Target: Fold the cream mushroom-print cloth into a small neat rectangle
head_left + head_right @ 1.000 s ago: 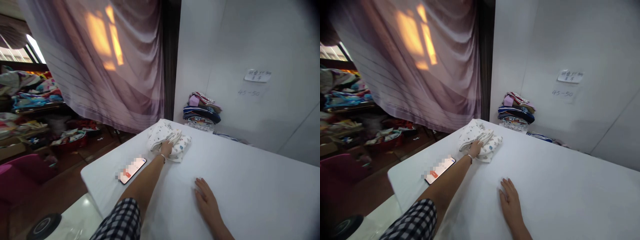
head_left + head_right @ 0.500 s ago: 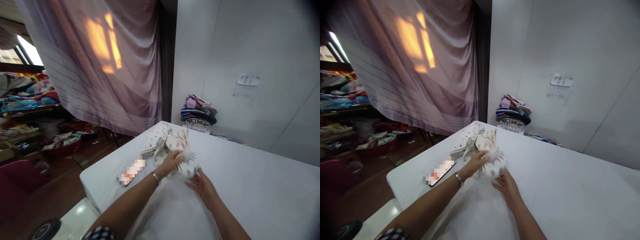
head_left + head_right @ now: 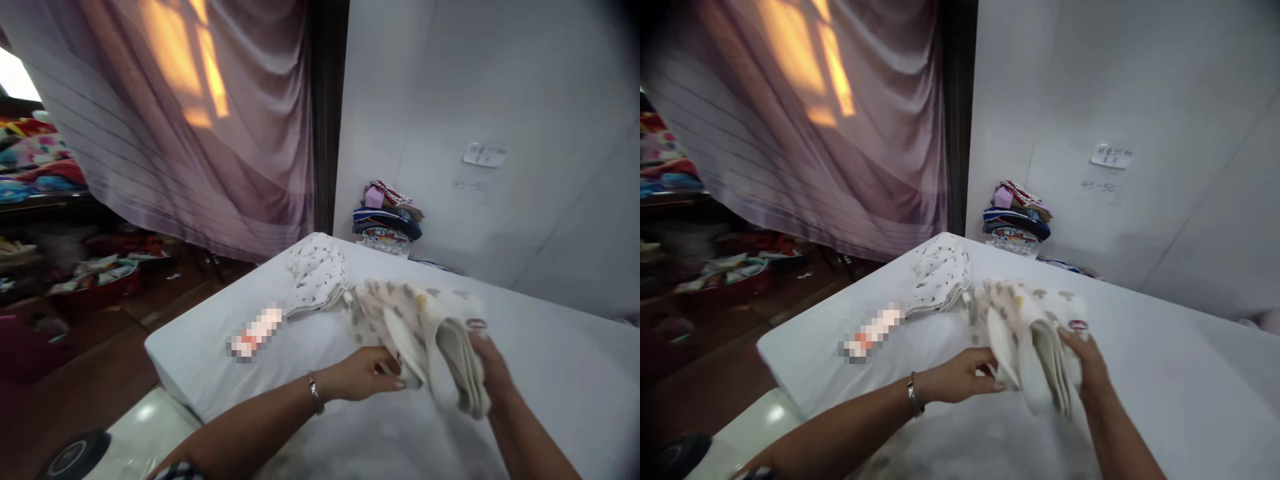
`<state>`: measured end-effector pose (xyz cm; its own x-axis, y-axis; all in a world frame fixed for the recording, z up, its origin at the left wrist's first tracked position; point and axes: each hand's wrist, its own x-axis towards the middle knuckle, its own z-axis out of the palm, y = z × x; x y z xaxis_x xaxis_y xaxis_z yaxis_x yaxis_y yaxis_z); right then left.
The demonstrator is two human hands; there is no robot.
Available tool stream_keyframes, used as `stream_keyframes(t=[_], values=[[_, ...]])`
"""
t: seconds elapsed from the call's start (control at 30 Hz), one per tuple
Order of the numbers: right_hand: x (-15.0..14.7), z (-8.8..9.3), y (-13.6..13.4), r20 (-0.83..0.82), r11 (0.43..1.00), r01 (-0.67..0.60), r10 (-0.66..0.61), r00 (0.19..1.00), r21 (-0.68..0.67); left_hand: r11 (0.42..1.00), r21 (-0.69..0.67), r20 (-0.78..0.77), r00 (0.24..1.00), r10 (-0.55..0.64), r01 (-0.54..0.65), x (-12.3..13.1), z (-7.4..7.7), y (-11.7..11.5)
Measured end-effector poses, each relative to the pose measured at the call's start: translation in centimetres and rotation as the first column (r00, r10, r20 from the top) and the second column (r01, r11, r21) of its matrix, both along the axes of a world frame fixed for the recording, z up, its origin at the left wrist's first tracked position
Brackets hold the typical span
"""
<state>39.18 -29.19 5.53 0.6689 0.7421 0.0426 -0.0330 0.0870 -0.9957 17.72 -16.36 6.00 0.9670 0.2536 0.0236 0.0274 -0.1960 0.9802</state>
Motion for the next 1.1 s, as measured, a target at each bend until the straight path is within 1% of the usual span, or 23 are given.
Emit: stream_keyframes(t=[0.07, 0.13, 0.2, 0.27, 0.3, 0.33, 0.37, 0.4, 0.43, 0.47, 0.5, 0.53, 0.57, 0.6, 0.67, 0.73, 0.77, 0.8, 0.9, 0.93, 1.0, 1.03, 1.1], values=[[2.1, 0.6, -3.4, -0.142, 0.996, 0.043, -0.054, 0.988, -0.082, 0.999, -0.052, -0.101, 0.995, -0.015, 0.010, -0.4, -0.8, -0.1], [3.7, 0.3, -6.6, -0.166, 0.976, 0.003, -0.039, 0.985, -0.217, 0.992, -0.124, -0.204, 0.979, 0.005, -0.031, -0.5, -1.9, -0.2], [4.8, -0.7, -9.6, -0.082, 0.925, 0.018, -0.053, 0.995, -0.379, 0.972, -0.217, -0.281, 0.959, 0.027, -0.090, -0.3, -3.1, -0.4], [5.6, -2.0, -12.4, 0.122, 0.832, 0.181, -0.136, 0.983, -0.525, 0.948, -0.293, -0.323, 0.946, 0.027, -0.127, 0.2, -4.0, -0.8], [6.0, -2.5, -13.8, 0.265, 0.766, 0.309, -0.186, 0.946, -0.564, 0.939, -0.310, -0.345, 0.938, 0.033, -0.147, 0.6, -4.3, -1.1], [6.1, -3.0, -15.0, 0.421, 0.697, 0.446, -0.223, 0.879, -0.562, 0.932, -0.316, -0.370, 0.928, 0.049, -0.175, 1.1, -4.6, -1.4], [6.1, -3.3, -16.1, 0.568, 0.641, 0.569, -0.243, 0.787, -0.514, 0.922, -0.322, -0.392, 0.917, 0.076, -0.214, 1.6, -4.8, -1.8], [5.8, -3.5, -16.9, 0.685, 0.610, 0.664, -0.258, 0.682, -0.431, 0.904, -0.338, -0.410, 0.905, 0.110, -0.263, 2.3, -4.9, -2.1], [5.3, -3.6, -17.5, 0.756, 0.609, 0.717, -0.277, 0.593, -0.339, 0.879, -0.363, -0.422, 0.896, 0.141, -0.309, 3.0, -5.0, -2.5], [4.3, -3.5, -17.6, 0.779, 0.640, 0.720, -0.296, 0.553, -0.268, 0.854, -0.392, -0.428, 0.889, 0.161, -0.343, 3.7, -5.1, -3.0], [3.1, -3.4, -17.4, 0.766, 0.693, 0.683, -0.302, 0.568, -0.232, 0.832, -0.421, -0.428, 0.888, 0.169, -0.361, 4.5, -5.1, -3.5], [1.6, -3.2, -16.8, 0.714, 0.757, 0.607, -0.286, 0.639, -0.240, 0.818, -0.445, -0.424, 0.890, 0.166, -0.364, 5.4, -5.1, -4.0], [0.0, -3.1, -16.0, 0.641, 0.831, 0.475, -0.200, 0.741, -0.290, 0.811, -0.464, -0.417, 0.896, 0.155, -0.356, 6.1, -5.1, -4.6], [-1.6, -3.0, -15.0, 0.596, 0.871, 0.356, -0.094, 0.798, -0.340, 0.807, -0.479, -0.408, 0.902, 0.144, -0.345, 6.9, -5.1, -5.3], [-4.4, -3.1, -12.8, 0.586, 0.905, 0.165, 0.106, 0.804, -0.391, 0.795, -0.509, -0.378, 0.915, 0.139, -0.331, 8.1, -4.9, -6.6], [-6.1, -3.4, -11.0, 0.564, 0.920, 0.038, 0.205, 0.800, -0.389, 0.780, -0.537, -0.325, 0.932, 0.160, -0.322, 8.9, -4.4, -7.9], [-6.5, -3.5, -10.4, 0.547, 0.930, 0.025, 0.194, 0.814, -0.367, 0.775, -0.546, -0.294, 0.939, 0.176, -0.317, 9.1, -4.1, -8.5], [-6.6, -3.6, -9.9, 0.520, 0.941, 0.047, 0.144, 0.842, -0.335, 0.776, -0.551, -0.259, 0.947, 0.191, -0.307, 9.2, -3.6, -8.9], [-5.9, -3.0, -9.7, 0.346, 0.965, 0.143, -0.059, 0.936, -0.221, 0.806, -0.553, -0.115, 0.978, 0.173, -0.208, 9.3, -1.8, -10.0], [-5.5, -2.4, -10.0, 0.245, 0.976, 0.126, -0.080, 0.966, -0.178, 0.821, -0.549, -0.061, 0.988, 0.143, -0.153, 9.2, -1.0, -10.1], [-4.7, -1.0, -11.1, 0.023, 0.996, 0.052, -0.050, 0.998, -0.072, 0.857, -0.509, 0.012, 0.994, 0.109, -0.087, 8.9, 0.3, -10.3], [-4.4, -0.2, -11.9, -0.075, 0.999, 0.031, -0.033, 0.997, -0.023, 0.875, -0.471, 0.017, 0.991, 0.131, -0.107, 8.8, 0.8, -10.3], [-4.0, 1.4, -13.4, -0.200, 0.998, 0.048, -0.042, 0.979, 0.027, 0.896, -0.391, -0.035, 0.976, 0.214, -0.210, 8.6, 1.2, -10.2]])
